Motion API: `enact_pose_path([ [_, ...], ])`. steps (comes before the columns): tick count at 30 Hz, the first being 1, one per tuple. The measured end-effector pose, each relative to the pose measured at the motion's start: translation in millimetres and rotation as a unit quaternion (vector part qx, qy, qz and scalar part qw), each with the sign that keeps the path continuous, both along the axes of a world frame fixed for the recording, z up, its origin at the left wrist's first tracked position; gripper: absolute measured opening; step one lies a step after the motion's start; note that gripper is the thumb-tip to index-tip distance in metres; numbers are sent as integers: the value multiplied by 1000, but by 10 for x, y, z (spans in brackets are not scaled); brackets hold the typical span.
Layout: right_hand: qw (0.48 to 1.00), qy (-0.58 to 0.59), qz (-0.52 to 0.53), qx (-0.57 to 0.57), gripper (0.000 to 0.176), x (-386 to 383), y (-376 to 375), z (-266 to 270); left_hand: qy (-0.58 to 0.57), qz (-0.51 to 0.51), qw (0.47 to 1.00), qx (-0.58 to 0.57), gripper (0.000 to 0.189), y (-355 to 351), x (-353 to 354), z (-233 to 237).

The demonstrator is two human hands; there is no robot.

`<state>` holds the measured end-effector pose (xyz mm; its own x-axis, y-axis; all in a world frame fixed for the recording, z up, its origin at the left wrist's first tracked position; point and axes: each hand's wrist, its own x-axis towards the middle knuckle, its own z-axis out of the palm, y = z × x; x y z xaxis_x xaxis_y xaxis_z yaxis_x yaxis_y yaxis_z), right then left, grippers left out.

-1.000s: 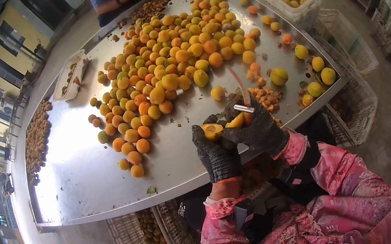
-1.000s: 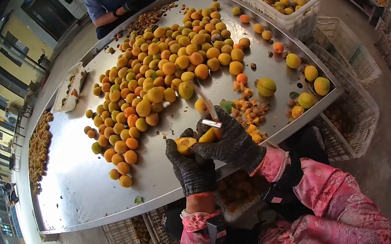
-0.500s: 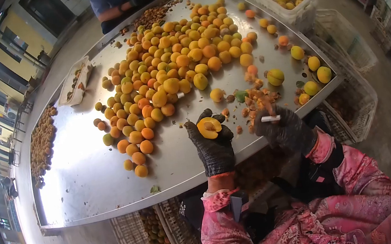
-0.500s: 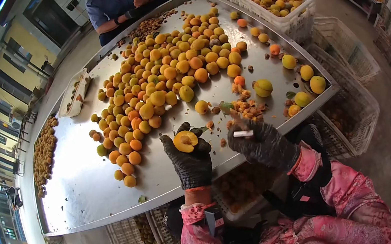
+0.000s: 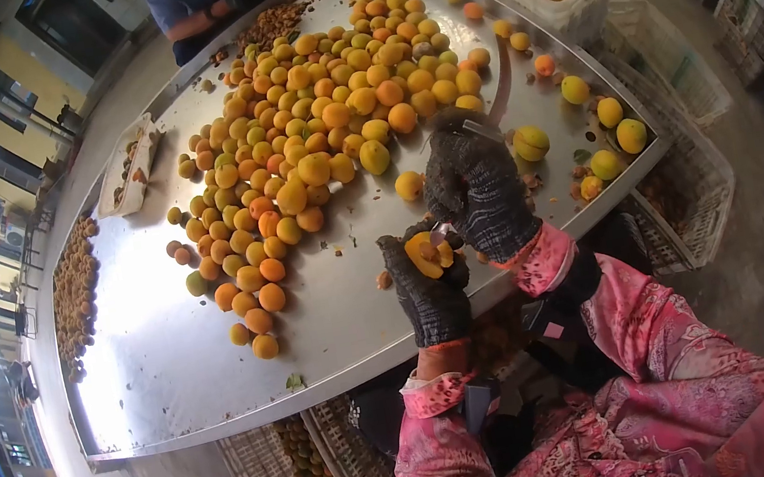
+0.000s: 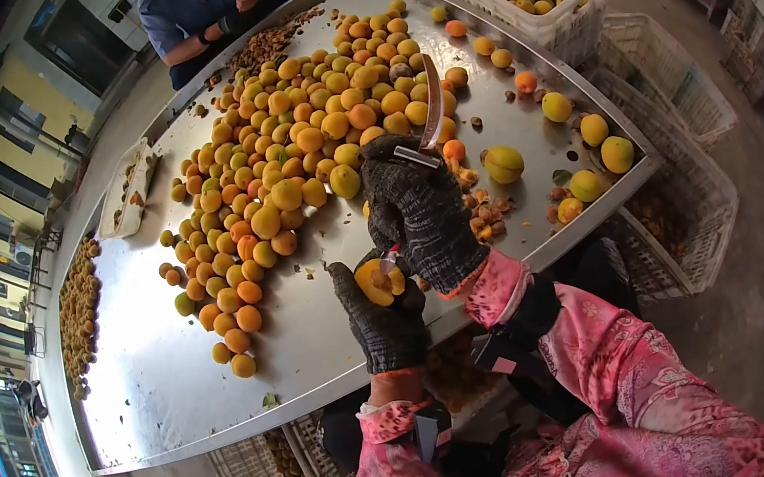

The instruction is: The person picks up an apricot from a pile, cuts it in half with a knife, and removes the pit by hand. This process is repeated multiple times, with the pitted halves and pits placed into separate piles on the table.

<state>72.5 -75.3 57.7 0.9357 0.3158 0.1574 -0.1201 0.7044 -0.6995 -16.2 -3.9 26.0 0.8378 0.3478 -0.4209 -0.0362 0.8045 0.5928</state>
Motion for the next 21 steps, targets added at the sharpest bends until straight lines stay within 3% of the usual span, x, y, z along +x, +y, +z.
enact_pose_path([
  [3, 999, -19, -16, 28, 29, 52, 28, -118, -3, -5, 1000, -20, 51, 2, 4, -28],
  [6, 996, -46, -69, -19, 27, 58, 39, -130, 3, 6, 1000, -1, 50, -53, -1, 40],
  [8, 998, -20, -67, 12, 26, 41, 51, -152, 25, 51, 994, 98, 49, -112, -7, 80],
  [11, 996, -59, -65, 3, 23, 20, 55, -126, 15, -6, 1000, 26, 49, -17, 6, -44],
  [14, 998, -42, -43, -17, 20, -86, 44, 3, 33, -1, 995, 93, 47, -60, 2, -14],
  [18, 998, 19, -63, -20, 16, -77, 72, -4, 9, 26, 996, 87, 38, -121, 15, 13],
  [20, 995, 68, 19, 65, 14, -5, 44, -18, -15, 21, 904, 427, 23, -118, 0, -82],
  [21, 996, 68, 19, 64, 14, 48, 19, -46, -15, 21, 904, 426, 23, -110, 5, -135],
])
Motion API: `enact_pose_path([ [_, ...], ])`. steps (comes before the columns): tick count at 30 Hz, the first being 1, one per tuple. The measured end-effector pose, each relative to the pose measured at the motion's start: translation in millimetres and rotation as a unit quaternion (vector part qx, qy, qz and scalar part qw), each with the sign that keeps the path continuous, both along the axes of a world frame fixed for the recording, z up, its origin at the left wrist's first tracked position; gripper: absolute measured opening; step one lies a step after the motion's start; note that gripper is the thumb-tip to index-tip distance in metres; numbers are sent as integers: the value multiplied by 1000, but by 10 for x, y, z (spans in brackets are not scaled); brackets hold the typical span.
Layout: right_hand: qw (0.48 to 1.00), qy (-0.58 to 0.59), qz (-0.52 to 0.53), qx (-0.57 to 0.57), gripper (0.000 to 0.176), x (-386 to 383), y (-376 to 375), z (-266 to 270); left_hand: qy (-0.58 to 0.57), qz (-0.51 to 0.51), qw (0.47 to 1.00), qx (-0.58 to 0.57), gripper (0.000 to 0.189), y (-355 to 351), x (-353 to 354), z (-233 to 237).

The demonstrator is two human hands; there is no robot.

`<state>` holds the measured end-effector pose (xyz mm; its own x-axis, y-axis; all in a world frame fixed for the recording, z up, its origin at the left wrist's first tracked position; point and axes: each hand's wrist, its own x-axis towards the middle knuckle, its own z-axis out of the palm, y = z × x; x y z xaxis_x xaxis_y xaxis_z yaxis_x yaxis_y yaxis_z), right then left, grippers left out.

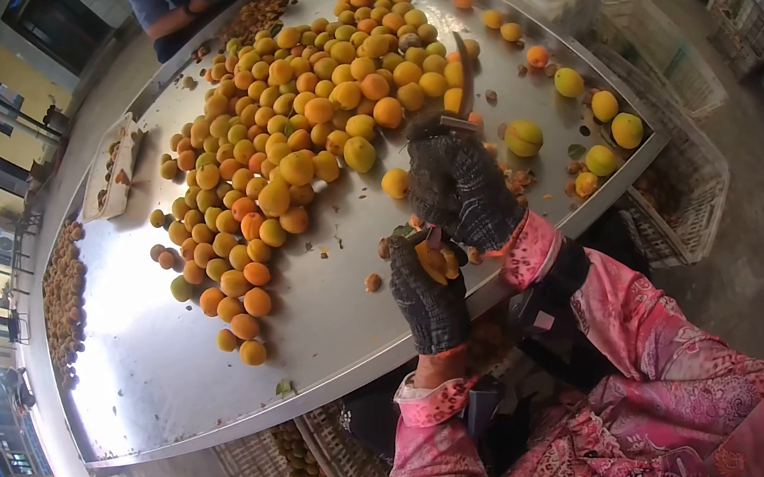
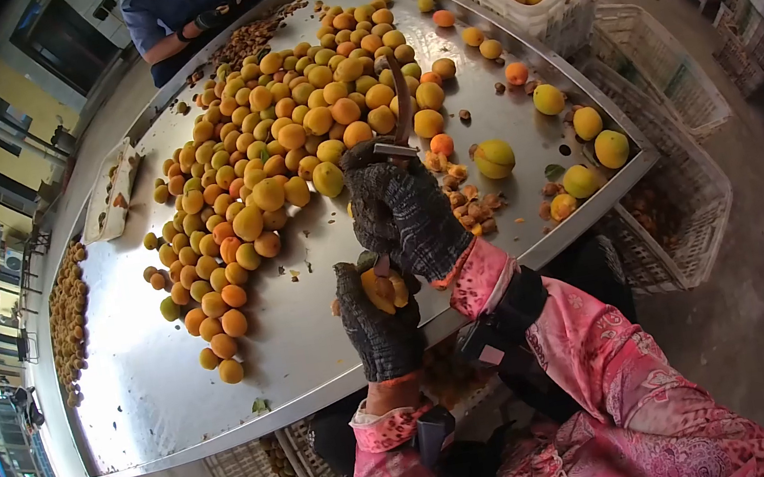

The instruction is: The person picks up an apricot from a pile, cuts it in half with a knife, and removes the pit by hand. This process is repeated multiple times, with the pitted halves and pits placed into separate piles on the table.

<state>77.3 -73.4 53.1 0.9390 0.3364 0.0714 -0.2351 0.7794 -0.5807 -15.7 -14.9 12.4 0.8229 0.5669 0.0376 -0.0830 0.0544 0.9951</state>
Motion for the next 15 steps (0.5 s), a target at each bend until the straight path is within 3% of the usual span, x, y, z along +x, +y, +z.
enact_pose_path([
  [2, 986, 45, 159, 29, 15, 110, -46, -46, 5, 6, 955, 296, 23, 42, 11, -55],
  [3, 986, 46, 158, 30, 15, 150, -34, -46, 6, 6, 955, 297, 23, 76, 12, -41],
  [5, 978, 52, 195, -46, 18, 207, -3, -32, 97, -115, 957, 246, 27, 131, 31, 16],
  [8, 973, 26, 228, 6, 14, 244, 2, -98, 7, -145, 944, 297, 25, 182, 44, -95],
  [12, 990, 60, 113, -64, 13, 120, 13, -64, -19, -79, 970, 229, 28, 140, 55, -240],
  [13, 997, 43, 61, -34, 13, 41, 19, -91, -3, -45, 997, -70, 34, 154, 82, -267],
  [14, 1000, 25, 10, -4, 15, -10, 30, -111, 10, -6, 932, -362, 42, 161, 115, -217],
  [15, 1000, 24, 13, -1, 15, -40, 43, -133, 8, -4, 933, -359, 42, 162, 108, -146],
])
